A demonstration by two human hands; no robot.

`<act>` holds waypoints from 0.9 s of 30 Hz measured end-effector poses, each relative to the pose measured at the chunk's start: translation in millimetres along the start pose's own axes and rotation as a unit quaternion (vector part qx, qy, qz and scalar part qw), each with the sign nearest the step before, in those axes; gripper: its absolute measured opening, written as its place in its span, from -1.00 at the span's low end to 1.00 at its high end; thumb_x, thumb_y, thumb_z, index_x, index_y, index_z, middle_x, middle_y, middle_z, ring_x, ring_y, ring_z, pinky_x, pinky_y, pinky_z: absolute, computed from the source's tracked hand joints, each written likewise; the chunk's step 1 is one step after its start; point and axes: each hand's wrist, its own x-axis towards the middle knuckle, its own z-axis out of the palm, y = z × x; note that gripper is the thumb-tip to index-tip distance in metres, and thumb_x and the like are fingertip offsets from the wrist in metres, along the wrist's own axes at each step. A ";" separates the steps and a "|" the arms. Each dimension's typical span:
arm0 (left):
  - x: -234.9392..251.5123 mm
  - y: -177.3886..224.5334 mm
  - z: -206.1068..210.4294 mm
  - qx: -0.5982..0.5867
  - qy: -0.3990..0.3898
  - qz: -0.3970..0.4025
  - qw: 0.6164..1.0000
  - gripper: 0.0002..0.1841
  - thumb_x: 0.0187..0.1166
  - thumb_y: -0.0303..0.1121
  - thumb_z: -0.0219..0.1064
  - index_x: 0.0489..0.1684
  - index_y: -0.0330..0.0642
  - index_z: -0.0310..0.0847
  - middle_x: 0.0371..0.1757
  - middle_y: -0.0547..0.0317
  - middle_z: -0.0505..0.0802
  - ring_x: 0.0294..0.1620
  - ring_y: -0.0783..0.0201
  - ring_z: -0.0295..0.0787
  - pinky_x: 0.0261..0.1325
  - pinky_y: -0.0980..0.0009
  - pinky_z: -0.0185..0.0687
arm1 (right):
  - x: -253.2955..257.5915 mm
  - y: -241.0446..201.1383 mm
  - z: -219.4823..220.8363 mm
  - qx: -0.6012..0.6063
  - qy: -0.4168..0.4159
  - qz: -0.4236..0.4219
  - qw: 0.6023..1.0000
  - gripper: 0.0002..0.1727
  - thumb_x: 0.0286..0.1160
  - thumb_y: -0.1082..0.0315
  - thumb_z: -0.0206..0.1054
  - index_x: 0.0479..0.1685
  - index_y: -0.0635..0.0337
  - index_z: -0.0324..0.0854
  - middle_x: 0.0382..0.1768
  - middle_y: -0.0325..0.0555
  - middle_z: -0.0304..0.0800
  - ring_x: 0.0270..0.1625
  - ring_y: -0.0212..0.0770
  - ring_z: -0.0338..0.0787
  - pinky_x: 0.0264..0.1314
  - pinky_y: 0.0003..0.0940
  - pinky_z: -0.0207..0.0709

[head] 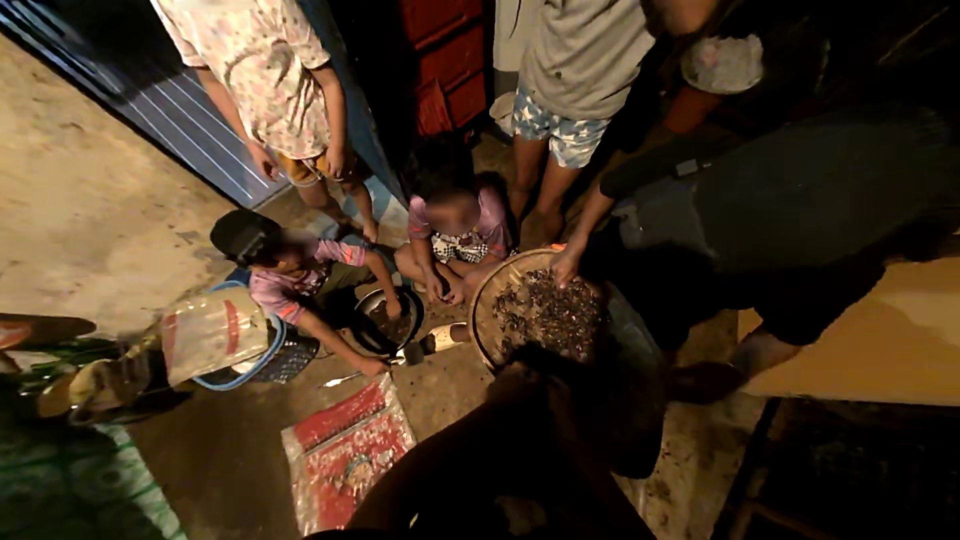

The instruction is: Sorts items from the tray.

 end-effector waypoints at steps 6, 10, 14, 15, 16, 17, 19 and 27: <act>6.9 -15.8 2.9 -0.070 -0.027 0.149 0.986 -0.76 0.66 -0.53 0.19 -0.14 -0.64 0.68 -0.18 -0.23 0.80 -0.16 0.22 0.67 0.10 0.30 0.57 | 7.3 17.7 -3.2 0.173 0.081 -0.034 0.981 -0.80 0.65 0.51 0.21 -0.05 0.55 0.63 -0.26 -0.08 0.75 -0.25 -0.49 0.68 -0.04 -0.55 0.61; 0.0 -20.7 -7.6 -0.129 -0.022 0.156 0.979 -0.77 0.68 -0.58 0.15 -0.13 -0.66 0.67 -0.17 -0.11 0.80 -0.19 0.46 0.59 0.06 0.49 0.51 | 9.5 12.4 -24.1 0.149 0.097 0.001 0.984 -0.75 0.72 0.52 0.15 -0.03 0.67 0.55 -0.35 -0.04 0.60 -0.38 -0.51 0.50 -0.20 -0.63 0.45; -3.2 -22.6 -9.4 -0.179 -0.030 0.145 0.973 -0.79 0.68 -0.54 0.21 -0.17 -0.60 0.69 -0.22 0.03 0.81 -0.26 0.55 0.61 -0.01 0.53 0.55 | 6.8 12.4 -32.7 0.069 0.062 -0.039 0.995 -0.71 0.66 0.47 0.28 0.01 0.69 0.58 -0.20 0.19 0.70 -0.25 -0.35 0.59 -0.04 -0.46 0.52; -4.3 -21.3 -8.8 -0.196 -0.030 0.151 0.968 -0.80 0.67 -0.54 0.21 -0.17 -0.59 0.69 -0.22 0.06 0.82 -0.25 0.56 0.64 -0.01 0.54 0.58 | 6.4 10.5 -32.9 0.063 0.048 -0.063 0.995 -0.71 0.62 0.48 0.31 0.03 0.67 0.59 -0.15 0.22 0.73 -0.22 -0.32 0.66 -0.03 -0.43 0.57; -6.2 -17.6 -9.2 -0.213 -0.032 0.151 0.965 -0.80 0.68 -0.55 0.19 -0.13 -0.58 0.68 -0.20 0.08 0.82 -0.24 0.57 0.65 -0.01 0.55 0.59 | 5.5 6.0 -33.2 0.070 0.026 -0.082 0.994 -0.71 0.62 0.50 0.30 0.10 0.67 0.57 -0.06 0.26 0.74 -0.17 -0.27 0.71 0.00 -0.41 0.63; -8.0 -12.8 -9.2 -0.227 -0.032 0.145 0.962 -0.79 0.69 -0.55 0.17 -0.10 -0.58 0.67 -0.21 0.11 0.81 -0.25 0.56 0.66 -0.03 0.56 0.60 | 4.6 1.6 -33.3 0.081 0.003 -0.101 0.992 -0.69 0.62 0.51 0.28 0.17 0.66 0.55 0.02 0.28 0.73 -0.11 -0.26 0.75 0.03 -0.41 0.66; -9.7 -4.3 -9.0 -0.252 -0.034 0.122 0.960 -0.78 0.72 -0.53 0.13 -0.04 -0.55 0.65 -0.26 0.18 0.79 -0.30 0.54 0.67 -0.07 0.54 0.64 | 5.1 -1.9 -31.0 0.089 -0.020 -0.145 0.985 -0.67 0.61 0.52 0.27 0.23 0.61 0.54 0.03 0.21 0.74 -0.12 -0.32 0.76 -0.02 -0.46 0.67; -15.0 11.0 -15.6 -0.312 -0.001 0.173 0.934 -0.93 0.64 -0.65 0.15 -0.16 -0.33 0.52 -0.42 0.33 0.70 -0.47 0.55 0.60 -0.27 0.59 0.61 | 6.6 -22.7 -26.8 0.101 0.008 -0.229 0.968 -0.72 0.52 0.55 0.33 0.15 0.51 0.63 -0.07 0.13 0.79 -0.13 -0.27 0.78 0.02 -0.35 0.70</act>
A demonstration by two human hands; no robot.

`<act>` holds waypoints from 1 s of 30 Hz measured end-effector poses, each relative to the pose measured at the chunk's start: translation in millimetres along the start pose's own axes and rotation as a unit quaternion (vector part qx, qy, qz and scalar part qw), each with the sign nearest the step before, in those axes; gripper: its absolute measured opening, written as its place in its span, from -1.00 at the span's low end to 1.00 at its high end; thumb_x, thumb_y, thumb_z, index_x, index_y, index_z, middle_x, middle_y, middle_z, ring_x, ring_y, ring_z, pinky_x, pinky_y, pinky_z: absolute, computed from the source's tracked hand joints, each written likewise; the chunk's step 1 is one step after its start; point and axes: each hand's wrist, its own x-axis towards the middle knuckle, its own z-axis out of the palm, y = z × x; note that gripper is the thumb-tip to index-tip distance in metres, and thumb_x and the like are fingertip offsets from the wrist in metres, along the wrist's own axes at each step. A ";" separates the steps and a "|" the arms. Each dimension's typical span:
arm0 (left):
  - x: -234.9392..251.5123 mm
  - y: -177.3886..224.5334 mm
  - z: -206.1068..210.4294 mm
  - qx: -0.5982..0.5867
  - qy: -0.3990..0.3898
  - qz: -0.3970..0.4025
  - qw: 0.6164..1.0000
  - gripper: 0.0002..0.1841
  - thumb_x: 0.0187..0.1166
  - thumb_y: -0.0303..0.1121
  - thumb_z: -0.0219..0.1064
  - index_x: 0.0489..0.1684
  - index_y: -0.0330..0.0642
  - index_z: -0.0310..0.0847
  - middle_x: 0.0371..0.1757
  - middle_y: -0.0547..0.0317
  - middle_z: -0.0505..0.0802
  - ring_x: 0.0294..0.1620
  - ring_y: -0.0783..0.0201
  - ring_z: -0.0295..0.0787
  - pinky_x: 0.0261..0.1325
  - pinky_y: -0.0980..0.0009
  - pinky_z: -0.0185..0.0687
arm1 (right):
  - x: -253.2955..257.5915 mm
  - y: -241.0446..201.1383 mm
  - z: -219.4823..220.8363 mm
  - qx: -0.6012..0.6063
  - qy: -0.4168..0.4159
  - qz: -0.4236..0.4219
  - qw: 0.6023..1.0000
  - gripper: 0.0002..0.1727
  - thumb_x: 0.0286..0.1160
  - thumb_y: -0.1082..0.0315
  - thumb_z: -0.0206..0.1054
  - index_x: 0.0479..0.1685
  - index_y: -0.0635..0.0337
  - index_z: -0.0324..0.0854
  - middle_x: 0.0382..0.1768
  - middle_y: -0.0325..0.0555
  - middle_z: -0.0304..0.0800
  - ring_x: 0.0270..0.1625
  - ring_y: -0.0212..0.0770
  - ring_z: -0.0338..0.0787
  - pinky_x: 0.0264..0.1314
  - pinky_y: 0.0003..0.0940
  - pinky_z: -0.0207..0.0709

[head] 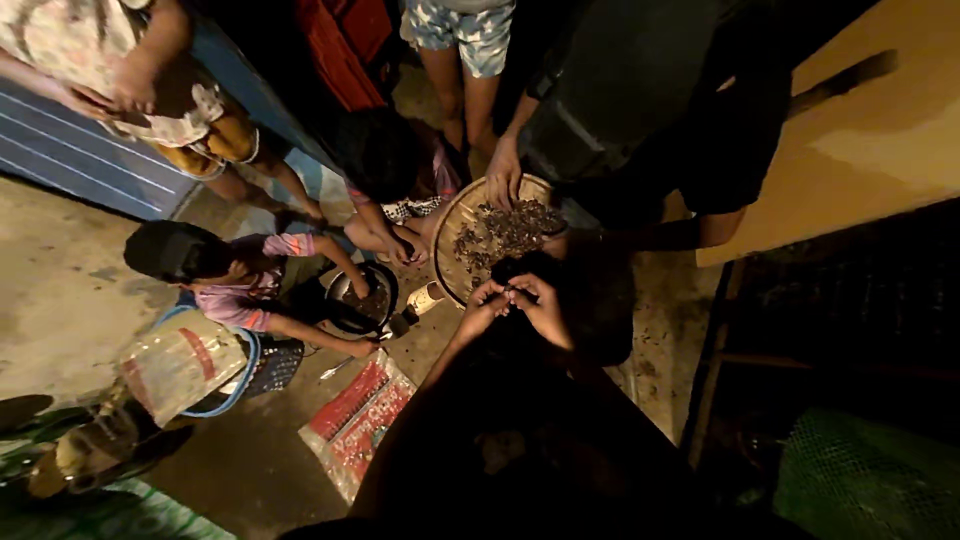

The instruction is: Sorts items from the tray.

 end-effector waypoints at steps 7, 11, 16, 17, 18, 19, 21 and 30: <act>-0.5 10.9 -3.8 0.049 0.018 0.076 0.996 -0.92 0.61 -0.66 0.16 -0.14 -0.41 0.55 -0.46 0.35 0.66 -0.49 0.59 0.56 -0.27 0.61 0.58 | 10.2 -19.7 1.2 -0.005 -0.015 0.000 1.000 -0.73 0.47 0.61 0.35 0.12 0.54 0.61 -0.14 0.09 0.78 -0.21 -0.33 0.77 -0.04 -0.41 0.70; -11.6 7.6 -15.6 0.108 0.035 0.099 0.989 -0.89 0.65 -0.62 0.18 -0.05 -0.46 0.60 -0.48 0.26 0.65 -0.55 0.57 0.49 -0.37 0.63 0.51 | 4.1 -17.6 14.4 0.015 -0.023 -0.009 1.000 -0.76 0.50 0.60 0.34 0.10 0.49 0.60 -0.16 0.03 0.75 -0.24 -0.36 0.75 -0.10 -0.44 0.69; -14.1 11.7 -20.2 0.170 0.047 0.150 0.973 -0.83 0.68 -0.60 0.13 -0.08 -0.51 0.64 -0.24 0.10 0.72 -0.30 0.53 0.56 -0.11 0.55 0.54 | 6.0 -21.1 23.8 0.037 -0.021 -0.012 0.999 -0.77 0.50 0.60 0.34 0.08 0.52 0.59 -0.14 0.04 0.71 -0.23 -0.39 0.73 -0.10 -0.48 0.68; -14.1 12.2 -20.1 0.174 0.048 0.151 0.972 -0.82 0.70 -0.58 0.10 -0.09 -0.50 0.64 -0.26 0.12 0.71 -0.31 0.54 0.55 -0.13 0.55 0.53 | 6.4 -21.0 24.6 0.041 -0.024 -0.012 0.999 -0.76 0.50 0.60 0.34 0.09 0.53 0.58 -0.13 0.06 0.71 -0.22 -0.37 0.73 -0.08 -0.46 0.68; -14.5 13.2 -19.7 0.176 0.049 0.150 0.972 -0.81 0.72 -0.56 0.09 -0.10 -0.48 0.63 -0.28 0.15 0.70 -0.33 0.56 0.54 -0.15 0.58 0.52 | 6.9 -20.6 25.4 0.044 -0.023 -0.013 0.999 -0.77 0.50 0.60 0.34 0.08 0.53 0.58 -0.13 0.05 0.71 -0.22 -0.38 0.73 -0.08 -0.46 0.69; -14.7 14.1 -19.0 0.175 0.052 0.148 0.972 -0.80 0.73 -0.55 0.08 -0.14 -0.47 0.63 -0.32 0.18 0.68 -0.36 0.58 0.52 -0.19 0.61 0.50 | 7.2 -20.8 25.9 0.047 -0.021 -0.010 0.999 -0.77 0.51 0.59 0.33 0.07 0.52 0.58 -0.14 0.04 0.72 -0.23 -0.39 0.73 -0.09 -0.47 0.68; -13.4 15.8 -17.9 0.171 0.057 0.144 0.973 -0.79 0.74 -0.53 0.08 -0.23 -0.43 0.62 -0.38 0.22 0.63 -0.42 0.59 0.47 -0.27 0.62 0.43 | 7.3 -24.1 25.8 0.054 -0.018 0.001 0.998 -0.78 0.53 0.58 0.33 0.07 0.51 0.59 -0.15 0.02 0.72 -0.25 -0.39 0.73 -0.10 -0.47 0.69; 6.3 24.0 -9.0 0.079 0.043 0.165 0.982 -0.69 0.68 -0.59 -0.01 -0.51 -0.28 0.55 -0.56 0.49 0.56 -0.49 0.70 0.47 -0.29 0.68 0.47 | 13.5 -29.1 20.8 0.111 0.007 -0.010 0.994 -0.80 0.52 0.61 0.27 0.04 0.54 0.57 -0.20 -0.05 0.74 -0.29 -0.46 0.76 -0.10 -0.52 0.72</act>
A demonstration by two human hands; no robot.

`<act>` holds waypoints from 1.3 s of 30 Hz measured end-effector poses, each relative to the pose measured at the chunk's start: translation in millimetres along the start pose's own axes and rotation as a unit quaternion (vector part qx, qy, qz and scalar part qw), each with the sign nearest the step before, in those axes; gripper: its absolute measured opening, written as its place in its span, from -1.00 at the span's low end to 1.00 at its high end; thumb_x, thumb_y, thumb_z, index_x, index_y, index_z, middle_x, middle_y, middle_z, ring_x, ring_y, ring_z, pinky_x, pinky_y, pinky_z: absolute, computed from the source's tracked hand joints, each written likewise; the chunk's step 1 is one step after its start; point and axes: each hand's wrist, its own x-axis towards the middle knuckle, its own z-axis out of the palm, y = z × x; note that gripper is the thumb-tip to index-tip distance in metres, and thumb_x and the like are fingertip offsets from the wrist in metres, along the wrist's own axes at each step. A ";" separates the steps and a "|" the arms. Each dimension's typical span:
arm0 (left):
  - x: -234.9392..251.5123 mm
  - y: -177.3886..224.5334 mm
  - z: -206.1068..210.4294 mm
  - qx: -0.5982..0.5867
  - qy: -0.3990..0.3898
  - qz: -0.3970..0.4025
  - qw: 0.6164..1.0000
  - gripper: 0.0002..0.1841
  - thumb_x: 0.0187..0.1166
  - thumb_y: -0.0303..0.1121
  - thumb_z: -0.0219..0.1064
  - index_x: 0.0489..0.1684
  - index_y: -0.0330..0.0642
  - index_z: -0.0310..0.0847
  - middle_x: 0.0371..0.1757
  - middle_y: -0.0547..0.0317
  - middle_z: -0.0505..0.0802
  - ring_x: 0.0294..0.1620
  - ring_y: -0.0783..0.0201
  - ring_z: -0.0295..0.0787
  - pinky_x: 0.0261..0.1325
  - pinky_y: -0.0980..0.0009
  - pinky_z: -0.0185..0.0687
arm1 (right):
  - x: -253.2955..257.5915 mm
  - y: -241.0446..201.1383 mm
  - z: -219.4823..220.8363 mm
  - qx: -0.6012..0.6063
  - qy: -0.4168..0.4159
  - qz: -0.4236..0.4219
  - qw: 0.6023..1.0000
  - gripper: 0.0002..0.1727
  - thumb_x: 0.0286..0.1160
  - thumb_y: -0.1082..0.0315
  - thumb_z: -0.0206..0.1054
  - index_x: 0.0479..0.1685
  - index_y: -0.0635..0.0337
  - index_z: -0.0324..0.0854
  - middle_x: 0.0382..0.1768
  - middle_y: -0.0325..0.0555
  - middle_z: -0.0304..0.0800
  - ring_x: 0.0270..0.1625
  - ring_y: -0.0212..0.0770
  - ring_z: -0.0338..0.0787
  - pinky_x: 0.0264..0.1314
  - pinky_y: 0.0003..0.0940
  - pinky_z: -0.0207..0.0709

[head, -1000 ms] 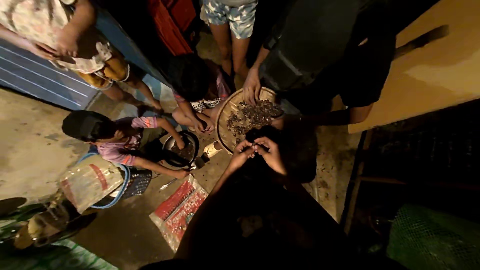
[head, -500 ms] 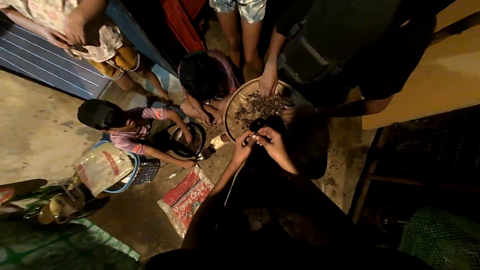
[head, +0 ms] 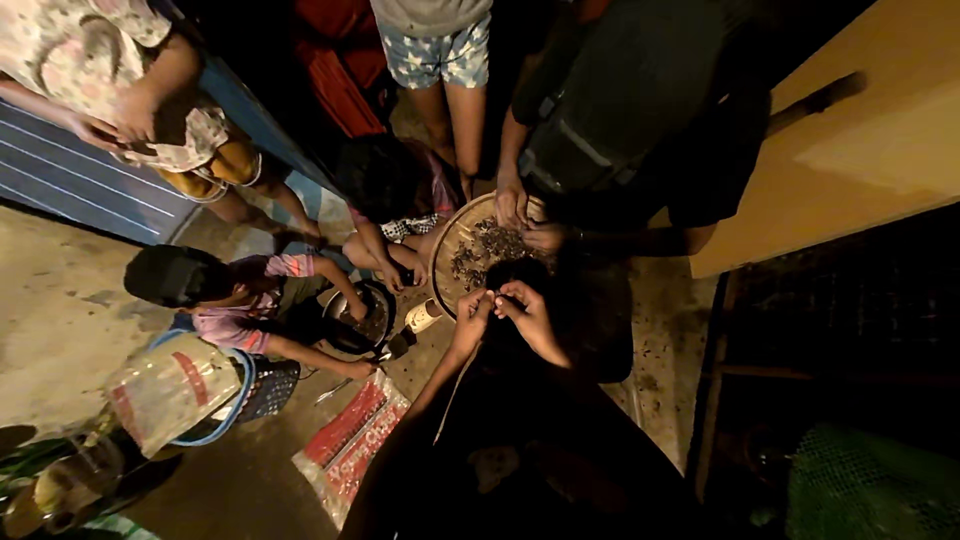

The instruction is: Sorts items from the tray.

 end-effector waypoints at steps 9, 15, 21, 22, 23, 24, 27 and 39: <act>4.7 1.0 17.4 -0.182 -0.034 -0.084 0.979 -0.55 0.75 -0.50 -0.20 -0.60 0.01 0.48 -0.72 0.59 0.53 -0.68 0.69 0.38 -0.49 0.70 0.36 | 4.0 3.3 -11.4 -0.066 0.004 -0.053 0.996 -0.79 0.54 0.58 0.23 0.00 0.62 0.58 -0.28 0.00 0.74 -0.33 -0.47 0.70 -0.13 -0.54 0.64; 8.0 6.7 24.2 -0.285 -0.026 -0.154 0.946 -0.47 0.80 -0.45 -0.29 -0.73 0.05 0.36 -0.79 0.54 0.47 -0.77 0.63 0.32 -0.59 0.70 0.30 | 2.4 4.0 -9.5 -0.123 0.031 -0.073 0.989 -0.76 0.56 0.53 0.19 0.01 0.60 0.57 -0.25 0.09 0.72 -0.26 -0.35 0.70 -0.08 -0.40 0.61; 9.4 7.1 19.3 -0.313 -0.087 -0.182 0.928 -0.47 0.83 -0.36 -0.28 -0.66 0.04 0.46 -0.74 0.51 0.49 -0.74 0.60 0.32 -0.56 0.68 0.30 | 0.7 4.8 -21.2 -0.067 0.044 -0.055 0.995 -0.86 0.58 0.49 0.24 -0.07 0.43 0.60 -0.35 -0.16 0.72 -0.33 -0.49 0.68 -0.14 -0.52 0.62; 9.3 6.7 18.8 -0.316 -0.092 -0.184 0.926 -0.47 0.82 -0.36 -0.29 -0.65 0.02 0.47 -0.73 0.50 0.50 -0.73 0.60 0.33 -0.56 0.67 0.31 | -0.2 6.3 -21.4 -0.048 0.053 -0.052 0.996 -0.89 0.58 0.49 0.23 -0.13 0.38 0.60 -0.38 -0.22 0.70 -0.35 -0.52 0.67 -0.15 -0.54 0.62; 9.0 6.3 18.0 -0.311 -0.099 -0.185 0.927 -0.48 0.82 -0.35 -0.31 -0.62 0.02 0.46 -0.72 0.50 0.50 -0.72 0.59 0.33 -0.55 0.67 0.31 | -1.0 8.1 -21.6 -0.038 0.059 -0.051 0.996 -0.91 0.58 0.48 0.22 -0.17 0.33 0.59 -0.40 -0.26 0.69 -0.36 -0.53 0.66 -0.16 -0.55 0.62; 8.4 5.9 17.8 -0.299 -0.102 -0.186 0.930 -0.48 0.82 -0.36 -0.32 -0.62 0.02 0.46 -0.72 0.50 0.50 -0.71 0.59 0.33 -0.54 0.67 0.31 | -1.7 10.4 -21.9 -0.035 0.064 -0.056 0.996 -0.91 0.58 0.47 0.23 -0.20 0.32 0.60 -0.42 -0.28 0.69 -0.37 -0.54 0.66 -0.17 -0.55 0.62; 7.7 6.3 19.4 -0.267 -0.104 -0.187 0.940 -0.47 0.81 -0.37 -0.31 -0.65 0.01 0.47 -0.70 0.48 0.54 -0.69 0.59 0.38 -0.51 0.65 0.36 | -3.5 13.4 -25.4 -0.030 0.067 -0.049 0.996 -0.90 0.61 0.45 0.23 -0.18 0.30 0.61 -0.42 -0.26 0.71 -0.36 -0.49 0.69 -0.17 -0.50 0.64; 2.9 -2.0 25.8 -0.239 -0.080 -0.199 0.947 -0.58 0.77 -0.45 -0.27 -0.35 -0.09 0.56 -0.52 0.41 0.67 -0.58 0.54 0.50 -0.41 0.59 0.49 | -3.5 19.6 -24.7 0.140 0.125 0.124 0.974 -0.77 0.82 0.42 -0.02 0.06 0.35 0.53 -0.32 -0.20 0.64 -0.29 -0.38 0.71 -0.05 -0.40 0.69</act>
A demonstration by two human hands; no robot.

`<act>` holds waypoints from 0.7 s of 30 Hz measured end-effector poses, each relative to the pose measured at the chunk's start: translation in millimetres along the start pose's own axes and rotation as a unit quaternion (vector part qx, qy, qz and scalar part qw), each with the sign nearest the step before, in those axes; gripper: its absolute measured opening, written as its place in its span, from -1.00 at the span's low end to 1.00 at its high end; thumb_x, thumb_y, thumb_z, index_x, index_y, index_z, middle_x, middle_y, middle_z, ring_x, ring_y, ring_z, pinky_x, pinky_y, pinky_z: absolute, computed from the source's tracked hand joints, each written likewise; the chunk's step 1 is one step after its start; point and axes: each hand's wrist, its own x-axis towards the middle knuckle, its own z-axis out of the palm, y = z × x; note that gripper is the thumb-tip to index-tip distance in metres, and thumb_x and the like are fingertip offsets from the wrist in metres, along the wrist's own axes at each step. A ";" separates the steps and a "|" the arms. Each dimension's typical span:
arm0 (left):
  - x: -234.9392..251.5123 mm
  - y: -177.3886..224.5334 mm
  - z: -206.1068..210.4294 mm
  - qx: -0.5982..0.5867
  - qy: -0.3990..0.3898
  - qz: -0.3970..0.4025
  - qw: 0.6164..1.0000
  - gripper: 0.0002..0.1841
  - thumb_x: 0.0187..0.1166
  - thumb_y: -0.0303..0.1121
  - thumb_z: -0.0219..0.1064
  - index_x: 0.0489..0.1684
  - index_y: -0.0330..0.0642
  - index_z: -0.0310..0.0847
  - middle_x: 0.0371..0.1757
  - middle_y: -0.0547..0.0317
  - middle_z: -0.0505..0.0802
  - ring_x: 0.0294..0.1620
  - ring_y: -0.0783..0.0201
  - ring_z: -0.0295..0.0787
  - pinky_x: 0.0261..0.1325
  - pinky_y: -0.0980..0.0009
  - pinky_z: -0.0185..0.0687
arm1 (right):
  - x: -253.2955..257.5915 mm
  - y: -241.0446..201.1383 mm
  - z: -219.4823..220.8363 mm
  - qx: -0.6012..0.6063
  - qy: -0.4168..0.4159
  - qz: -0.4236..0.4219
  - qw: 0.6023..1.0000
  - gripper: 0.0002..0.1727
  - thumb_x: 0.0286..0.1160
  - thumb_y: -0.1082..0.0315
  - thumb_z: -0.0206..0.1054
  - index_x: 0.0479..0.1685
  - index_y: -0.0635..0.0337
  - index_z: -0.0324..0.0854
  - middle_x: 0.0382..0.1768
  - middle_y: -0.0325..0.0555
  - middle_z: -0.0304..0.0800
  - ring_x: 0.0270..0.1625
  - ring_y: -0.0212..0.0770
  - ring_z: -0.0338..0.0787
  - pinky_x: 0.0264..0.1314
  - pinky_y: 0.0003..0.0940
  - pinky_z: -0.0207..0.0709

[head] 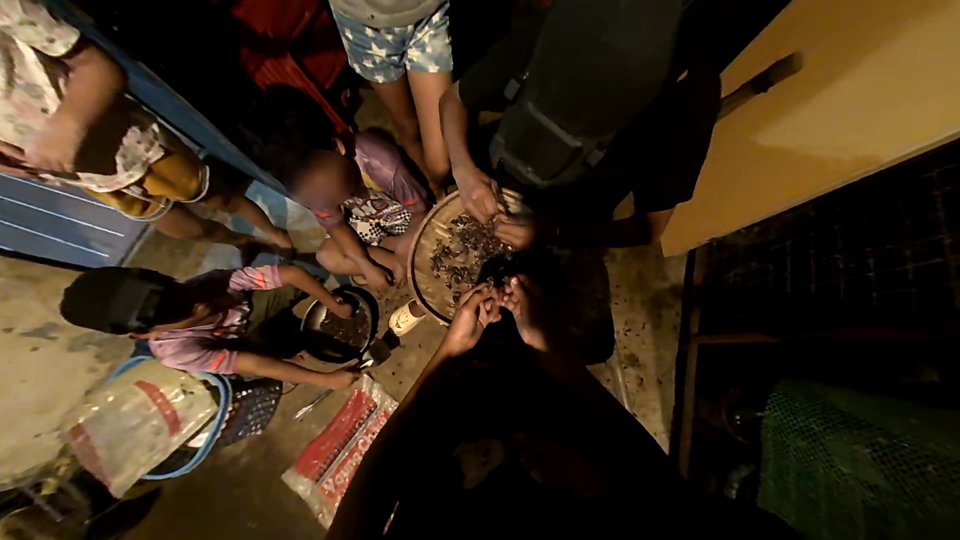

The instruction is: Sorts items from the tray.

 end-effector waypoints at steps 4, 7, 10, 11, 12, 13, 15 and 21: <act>1.2 -1.6 -2.3 0.015 0.025 -0.025 0.999 -0.63 0.80 -0.46 -0.26 -0.24 -0.16 0.53 -0.49 0.38 0.68 -0.54 0.51 0.54 -0.37 0.58 0.52 | 1.7 -4.8 5.6 -0.004 0.047 0.063 0.997 -0.75 0.85 0.38 0.00 0.04 0.37 0.54 -0.37 -0.19 0.63 -0.38 -0.39 0.69 -0.18 -0.46 0.68; 3.0 -7.6 -7.6 0.039 0.025 -0.034 0.998 -0.64 0.82 -0.46 -0.24 -0.14 -0.25 0.56 -0.49 0.38 0.67 -0.54 0.53 0.53 -0.35 0.57 0.54 | 1.5 2.5 2.0 -0.074 0.034 0.049 0.995 -0.76 0.80 0.40 0.10 0.09 0.45 0.55 -0.31 -0.11 0.67 -0.34 -0.39 0.69 -0.16 -0.46 0.66; 4.7 -12.4 -12.9 0.074 0.019 -0.026 0.997 -0.66 0.82 -0.47 -0.17 -0.14 -0.31 0.59 -0.50 0.40 0.65 -0.54 0.54 0.54 -0.30 0.58 0.58 | 0.1 6.4 -3.8 -0.174 0.005 -0.028 0.984 -0.76 0.67 0.46 0.22 0.12 0.50 0.55 -0.17 0.07 0.75 -0.20 -0.27 0.75 -0.04 -0.34 0.66; 4.5 -14.0 -15.1 0.082 0.016 -0.022 0.996 -0.67 0.81 -0.48 -0.15 -0.15 -0.31 0.60 -0.50 0.40 0.65 -0.54 0.55 0.53 -0.31 0.59 0.58 | -2.0 4.6 -4.2 -0.195 -0.006 -0.047 0.980 -0.74 0.67 0.46 0.22 0.15 0.50 0.55 -0.14 0.10 0.76 -0.15 -0.25 0.74 0.02 -0.32 0.65; 4.6 -15.1 -17.2 0.090 0.012 -0.017 0.996 -0.67 0.81 -0.48 -0.14 -0.14 -0.32 0.60 -0.49 0.40 0.65 -0.54 0.56 0.53 -0.31 0.60 0.57 | -3.2 3.0 -4.2 -0.209 -0.013 -0.064 0.976 -0.74 0.68 0.45 0.21 0.16 0.49 0.57 -0.11 0.11 0.77 -0.11 -0.25 0.75 0.07 -0.31 0.64; 5.2 -16.2 -19.2 0.098 0.007 -0.009 0.995 -0.68 0.82 -0.49 -0.13 -0.14 -0.32 0.60 -0.48 0.40 0.65 -0.54 0.57 0.52 -0.32 0.61 0.56 | -3.2 2.8 -4.5 -0.215 -0.020 -0.080 0.973 -0.74 0.68 0.44 0.21 0.15 0.49 0.59 -0.10 0.10 0.77 -0.08 -0.26 0.75 0.11 -0.31 0.64; 6.7 -17.7 -21.6 0.116 0.001 0.018 0.993 -0.70 0.80 -0.52 -0.09 -0.20 -0.33 0.61 -0.49 0.40 0.66 -0.56 0.60 0.51 -0.37 0.65 0.53 | -2.5 3.2 -4.3 -0.222 -0.032 -0.100 0.969 -0.75 0.65 0.44 0.27 0.12 0.46 0.63 -0.09 0.08 0.81 -0.05 -0.27 0.78 0.16 -0.32 0.66; 9.8 -15.6 -21.7 0.201 -0.008 0.083 0.976 -0.71 0.73 -0.56 -0.01 -0.36 -0.30 0.63 -0.52 0.43 0.65 -0.52 0.63 0.51 -0.32 0.66 0.51 | -0.1 -0.1 -4.9 -0.239 -0.049 -0.098 0.965 -0.73 0.66 0.42 0.27 0.18 0.41 0.66 -0.09 0.07 0.80 -0.10 -0.26 0.76 0.10 -0.31 0.66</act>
